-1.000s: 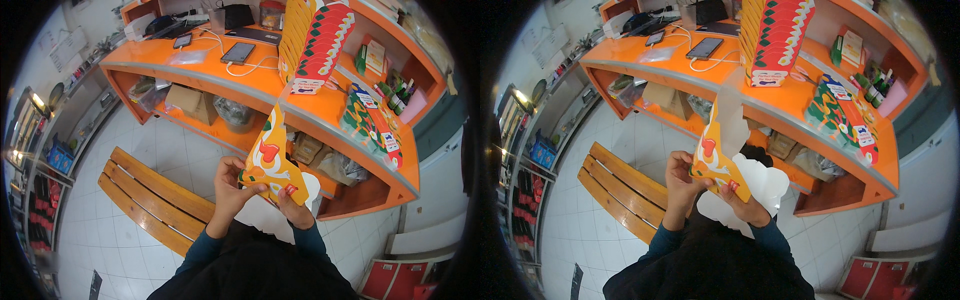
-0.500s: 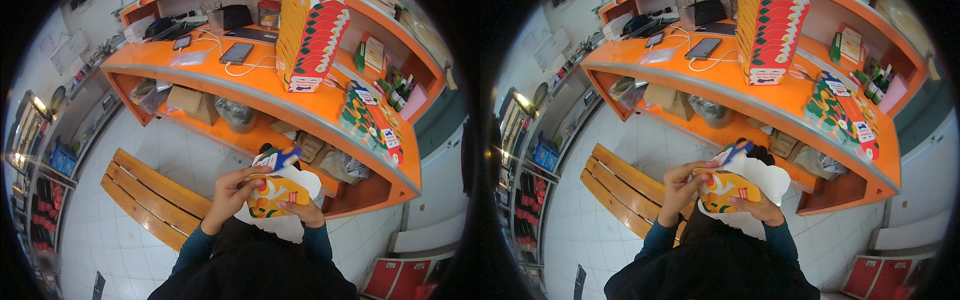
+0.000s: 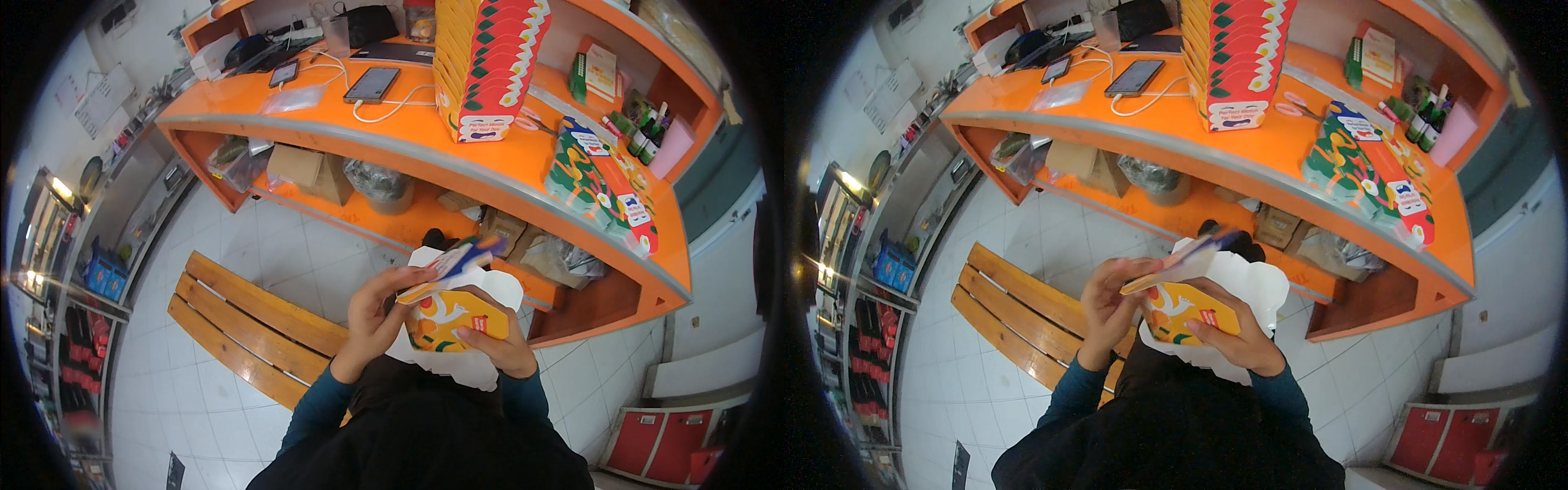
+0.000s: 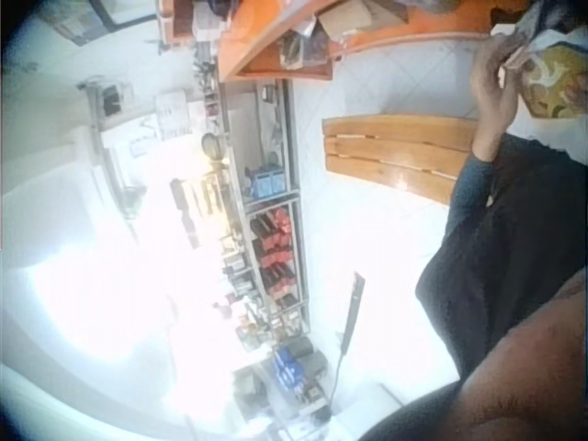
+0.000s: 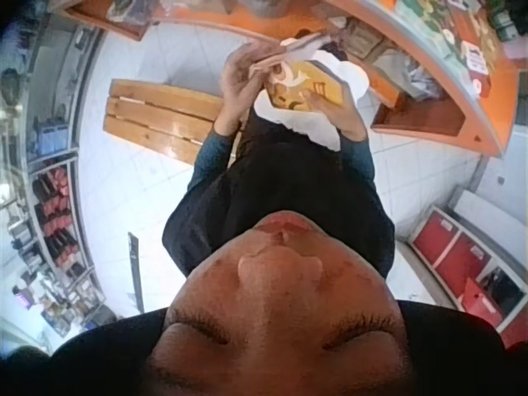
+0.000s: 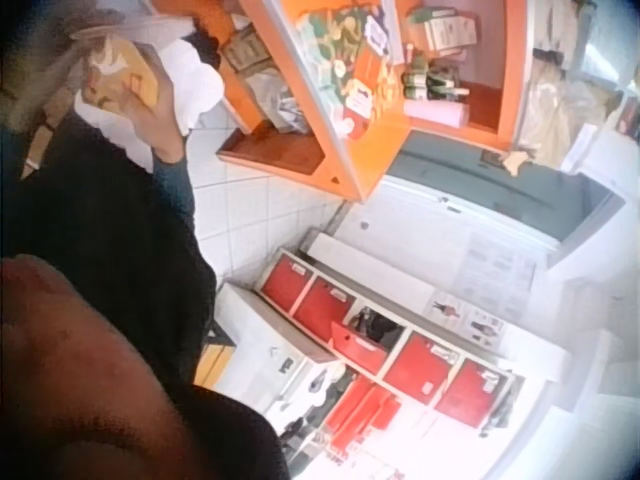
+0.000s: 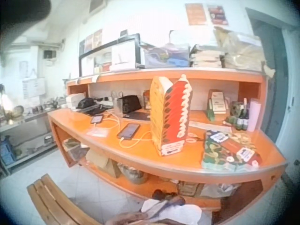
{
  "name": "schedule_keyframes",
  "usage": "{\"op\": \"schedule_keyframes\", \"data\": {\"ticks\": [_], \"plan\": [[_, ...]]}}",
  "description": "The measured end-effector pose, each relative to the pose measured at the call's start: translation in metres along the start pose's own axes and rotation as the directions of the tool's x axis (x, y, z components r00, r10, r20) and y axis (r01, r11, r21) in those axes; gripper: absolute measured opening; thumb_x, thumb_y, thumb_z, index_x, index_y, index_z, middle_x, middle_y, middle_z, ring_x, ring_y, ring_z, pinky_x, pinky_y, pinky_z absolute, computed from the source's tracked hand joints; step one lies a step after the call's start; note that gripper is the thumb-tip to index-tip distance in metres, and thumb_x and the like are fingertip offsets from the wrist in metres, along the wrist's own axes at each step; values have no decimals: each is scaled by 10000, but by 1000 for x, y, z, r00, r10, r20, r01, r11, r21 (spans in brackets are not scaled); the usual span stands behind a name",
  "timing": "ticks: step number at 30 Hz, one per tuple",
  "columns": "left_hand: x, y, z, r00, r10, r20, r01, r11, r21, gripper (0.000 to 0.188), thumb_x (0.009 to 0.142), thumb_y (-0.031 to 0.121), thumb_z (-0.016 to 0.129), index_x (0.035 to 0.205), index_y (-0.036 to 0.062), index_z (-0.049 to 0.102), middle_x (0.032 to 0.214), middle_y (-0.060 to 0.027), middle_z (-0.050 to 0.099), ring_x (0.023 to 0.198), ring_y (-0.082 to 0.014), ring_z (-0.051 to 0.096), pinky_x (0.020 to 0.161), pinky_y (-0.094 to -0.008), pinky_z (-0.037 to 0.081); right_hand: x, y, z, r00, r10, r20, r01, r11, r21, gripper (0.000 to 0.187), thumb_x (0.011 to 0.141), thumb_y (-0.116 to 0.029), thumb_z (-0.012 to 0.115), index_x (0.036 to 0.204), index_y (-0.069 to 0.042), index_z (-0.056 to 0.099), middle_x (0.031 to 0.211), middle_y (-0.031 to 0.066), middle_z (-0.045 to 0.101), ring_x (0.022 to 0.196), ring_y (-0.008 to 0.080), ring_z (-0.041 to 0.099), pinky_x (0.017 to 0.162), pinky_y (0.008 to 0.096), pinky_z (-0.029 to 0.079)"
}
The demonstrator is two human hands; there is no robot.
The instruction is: The person folds flat-packed cardboard boxes into their final shape at a counter. They repeatedly pick up a flat box, fold the sides and flaps, and place the assembled box into a growing stack. The person also briefly handles a printed receipt and a smartphone on the counter.
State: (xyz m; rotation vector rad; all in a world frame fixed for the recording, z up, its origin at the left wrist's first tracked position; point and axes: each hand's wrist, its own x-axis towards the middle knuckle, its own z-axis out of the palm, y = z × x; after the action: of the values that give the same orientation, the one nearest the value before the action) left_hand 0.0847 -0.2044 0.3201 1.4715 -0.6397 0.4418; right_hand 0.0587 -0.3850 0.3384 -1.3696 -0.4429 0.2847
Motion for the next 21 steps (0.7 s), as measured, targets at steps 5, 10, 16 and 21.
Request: {"op": "schedule_keyframes", "data": {"ticks": [5,10,16,21], "plan": [[15,19,-16,923,301,241,-377,835,400,292,651,-54,585,912,70,536,975,-125,585,754,-195,592,568,-251,430,-10,4,-10,999,27,-44,-20,988,154,408,751,-114,602,1097,19,431,1023,91,516,920,146,496,786,250,409],[22,21,-21,858,336,388,-485,778,399,206,649,9,602,841,79,573,968,-83,595,760,-176,594,517,-230,421,-10,5,-10,986,134,-95,-100,950,297,531,655,54,611,1133,-10,388,1079,107,497,1006,198,485,836,297,403],[21,21,-15,776,449,444,-625,647,438,150,671,66,593,820,76,588,1005,-88,579,810,-202,600,541,-221,433,-10,-5,-6,991,78,-111,-38,946,321,457,673,-49,657,1074,7,445,1016,91,536,919,165,525,781,256,430],[10,30,-4,859,277,431,-468,766,441,197,713,85,573,909,66,569,1049,-86,561,951,-214,545,742,-243,412,-12,-15,-10,995,47,-90,-26,974,223,433,704,-60,619,1087,25,435,1054,107,509,960,172,498,810,263,395]]}}
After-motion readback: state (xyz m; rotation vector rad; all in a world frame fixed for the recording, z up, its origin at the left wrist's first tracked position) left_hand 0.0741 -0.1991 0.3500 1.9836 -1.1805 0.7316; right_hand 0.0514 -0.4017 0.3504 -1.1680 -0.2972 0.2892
